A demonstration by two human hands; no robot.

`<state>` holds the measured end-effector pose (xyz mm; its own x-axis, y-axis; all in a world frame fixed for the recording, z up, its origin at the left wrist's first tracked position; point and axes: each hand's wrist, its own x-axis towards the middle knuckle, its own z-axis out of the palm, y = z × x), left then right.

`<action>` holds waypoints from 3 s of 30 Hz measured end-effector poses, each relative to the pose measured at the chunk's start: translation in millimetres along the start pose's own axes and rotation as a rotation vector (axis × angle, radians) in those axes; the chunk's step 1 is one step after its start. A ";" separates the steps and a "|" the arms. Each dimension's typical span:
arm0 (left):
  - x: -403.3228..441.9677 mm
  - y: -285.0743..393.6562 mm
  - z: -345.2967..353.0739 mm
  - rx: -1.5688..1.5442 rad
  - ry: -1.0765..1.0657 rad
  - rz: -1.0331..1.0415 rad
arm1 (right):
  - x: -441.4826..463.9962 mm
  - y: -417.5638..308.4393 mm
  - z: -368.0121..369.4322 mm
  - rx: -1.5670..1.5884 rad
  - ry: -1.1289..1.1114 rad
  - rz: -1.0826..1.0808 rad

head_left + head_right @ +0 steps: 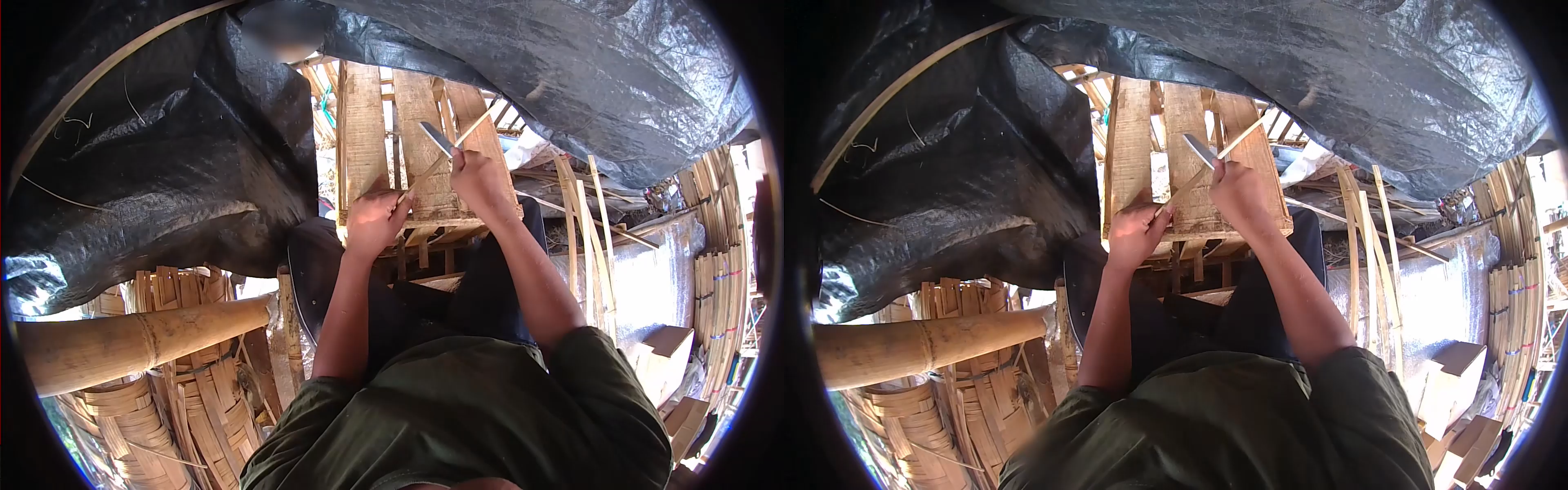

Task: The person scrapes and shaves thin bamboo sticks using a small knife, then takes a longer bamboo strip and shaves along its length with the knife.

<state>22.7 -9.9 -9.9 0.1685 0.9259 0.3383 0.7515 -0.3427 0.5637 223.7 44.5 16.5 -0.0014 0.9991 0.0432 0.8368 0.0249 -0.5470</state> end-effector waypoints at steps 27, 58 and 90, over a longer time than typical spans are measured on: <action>-7.4 -5.1 -0.4 -0.153 -0.004 -0.004 | 15.6 13.8 -29.1 0.127 -0.165 0.189; -6.5 14.6 -11.4 -0.195 0.010 -0.130 | 7.9 5.5 -51.7 0.511 -0.126 0.398; -7.5 5.2 -3.3 -0.188 -0.040 -0.192 | 16.6 39.5 -41.1 0.794 -0.588 0.472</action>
<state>23.2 -19.2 -7.0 0.0626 0.9810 0.1839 0.6413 -0.1807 0.7457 279.3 60.6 29.9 -0.2111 0.7697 -0.6025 0.2311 -0.5596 -0.7959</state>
